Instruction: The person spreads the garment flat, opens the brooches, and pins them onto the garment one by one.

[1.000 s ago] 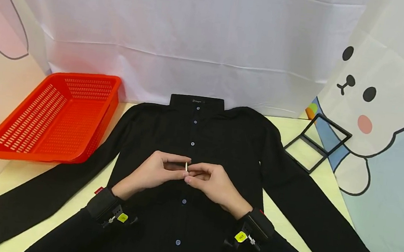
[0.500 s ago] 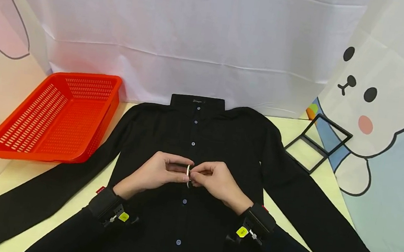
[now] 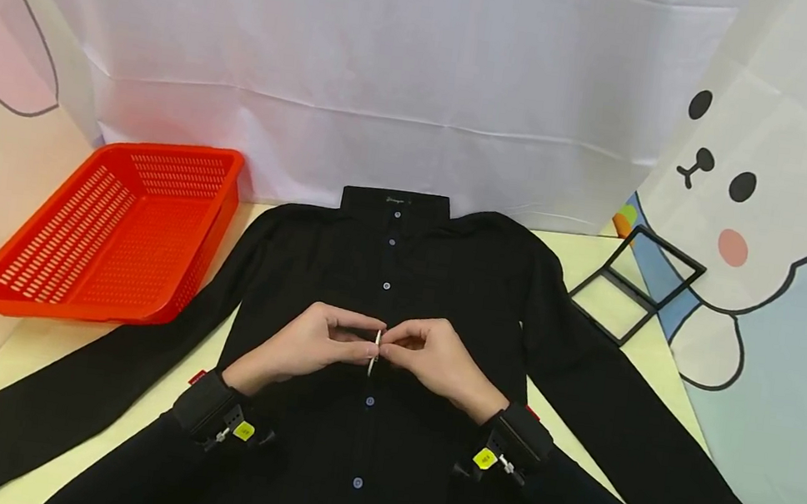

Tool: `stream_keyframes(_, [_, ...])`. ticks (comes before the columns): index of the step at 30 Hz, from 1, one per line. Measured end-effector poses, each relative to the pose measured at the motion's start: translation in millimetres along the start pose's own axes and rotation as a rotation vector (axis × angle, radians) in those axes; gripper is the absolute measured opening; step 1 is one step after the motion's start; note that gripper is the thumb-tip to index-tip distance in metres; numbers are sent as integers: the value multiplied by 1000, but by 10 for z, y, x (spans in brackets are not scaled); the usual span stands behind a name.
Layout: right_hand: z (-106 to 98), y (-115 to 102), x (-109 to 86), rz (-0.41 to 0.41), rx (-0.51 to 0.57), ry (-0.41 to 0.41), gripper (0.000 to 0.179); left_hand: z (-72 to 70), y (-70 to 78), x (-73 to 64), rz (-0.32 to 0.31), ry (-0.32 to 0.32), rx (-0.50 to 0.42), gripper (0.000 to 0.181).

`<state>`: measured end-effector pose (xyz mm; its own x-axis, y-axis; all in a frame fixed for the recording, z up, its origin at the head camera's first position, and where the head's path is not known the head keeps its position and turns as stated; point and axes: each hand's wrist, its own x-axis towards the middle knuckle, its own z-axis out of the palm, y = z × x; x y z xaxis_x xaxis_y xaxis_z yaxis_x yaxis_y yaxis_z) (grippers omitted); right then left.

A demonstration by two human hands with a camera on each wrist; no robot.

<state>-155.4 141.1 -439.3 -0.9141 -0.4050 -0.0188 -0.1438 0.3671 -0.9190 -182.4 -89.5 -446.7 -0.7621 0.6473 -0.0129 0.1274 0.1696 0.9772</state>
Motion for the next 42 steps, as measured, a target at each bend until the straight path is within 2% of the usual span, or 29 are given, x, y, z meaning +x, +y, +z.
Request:
stream_keyframes(4, [-11,7,19,-55,-118,40,5,23,10,5,-8,2,41,37])
stream_keyframes(9, [-3,4,14,-64,-118,33,4,41,29,8,-4,1,93,36])
stream_keyframes(16, [32,14,23,-113,-189,55,6,43,44,18,31,5,194,30])
stream_keyframes(19, [35,28,22,-108,-189,53,4,54,46,28,38,24,246,28])
stream_keyframes(23, [42,45,26,-107,-151,26,4,69,42,36,11,68,282,26])
stream_keyframes(27, [44,45,39,-110,-119,5,4,73,25,47,4,101,303,21])
stream_keyframes(32, [20,40,51,-99,-129,-5,4,47,28,56,43,105,320,13])
stream_keyframes(35, [-3,36,72,-92,-127,9,9,21,25,68,47,114,301,9])
stream_keyframes(38, [-31,29,113,-79,-106,36,16,-7,21,83,41,148,272,12])
stream_keyframes(42, [-56,8,180,-56,-123,67,22,-44,21,113,24,230,279,15])
